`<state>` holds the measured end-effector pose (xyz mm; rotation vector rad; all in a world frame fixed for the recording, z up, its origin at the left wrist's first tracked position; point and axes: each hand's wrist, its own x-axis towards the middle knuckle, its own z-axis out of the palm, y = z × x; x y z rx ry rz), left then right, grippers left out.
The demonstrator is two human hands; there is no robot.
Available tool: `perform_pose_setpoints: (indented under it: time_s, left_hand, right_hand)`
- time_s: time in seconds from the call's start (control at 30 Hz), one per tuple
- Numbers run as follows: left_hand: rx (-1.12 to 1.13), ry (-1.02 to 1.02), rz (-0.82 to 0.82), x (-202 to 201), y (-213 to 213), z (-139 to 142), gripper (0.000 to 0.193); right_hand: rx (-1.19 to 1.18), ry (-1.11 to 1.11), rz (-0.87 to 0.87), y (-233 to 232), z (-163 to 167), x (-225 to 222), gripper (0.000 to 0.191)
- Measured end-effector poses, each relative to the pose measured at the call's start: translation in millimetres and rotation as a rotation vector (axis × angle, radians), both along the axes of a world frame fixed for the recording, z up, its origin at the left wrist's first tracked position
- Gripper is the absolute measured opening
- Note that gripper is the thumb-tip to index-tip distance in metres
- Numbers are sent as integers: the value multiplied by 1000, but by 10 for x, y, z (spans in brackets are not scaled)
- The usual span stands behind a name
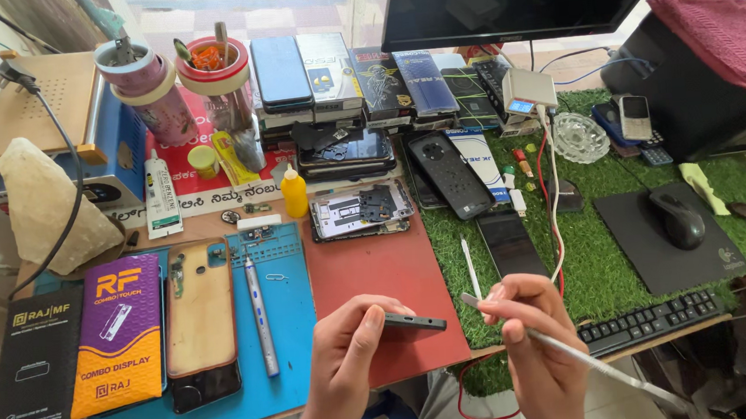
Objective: The person repairs a disassembled smartphone on a workbench. They use a cordless electric screwdriver to work on the phone's internal components, then hold the phone frame and use a thin pry tool to work along its edge, separating parts of the device.
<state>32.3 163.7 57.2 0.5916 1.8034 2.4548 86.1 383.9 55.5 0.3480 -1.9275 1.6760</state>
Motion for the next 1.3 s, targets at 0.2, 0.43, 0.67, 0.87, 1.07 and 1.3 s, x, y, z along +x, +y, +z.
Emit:
perform_pose_setpoints:
  time_s: [0.2, 0.43, 0.67, 0.87, 1.07, 1.3]
  left_hand:
    - [-205, -65, 43, -26, 19, 102, 26]
    - [-195, 63, 96, -60, 94, 201, 19]
    - [-282, 202, 131, -146, 70, 273, 18]
    - [-267, 216, 134, -183, 94, 259, 19]
    - [-249, 177, 103, -217, 91, 229, 18]
    - [-238, 205, 118, -209, 108, 194, 18]
  right_hand:
    - [-330, -116, 71, 2, -179, 18, 16]
    - [-418, -49, 60, -6, -277, 21, 17]
    - [-410, -73, 109, -14, -284, 16, 15]
    - [-390, -78, 130, -65, -302, -8, 14]
    - [-310, -15, 81, -138, -300, -12, 16]
    - [-342, 1, 56, -160, -295, 13, 15]
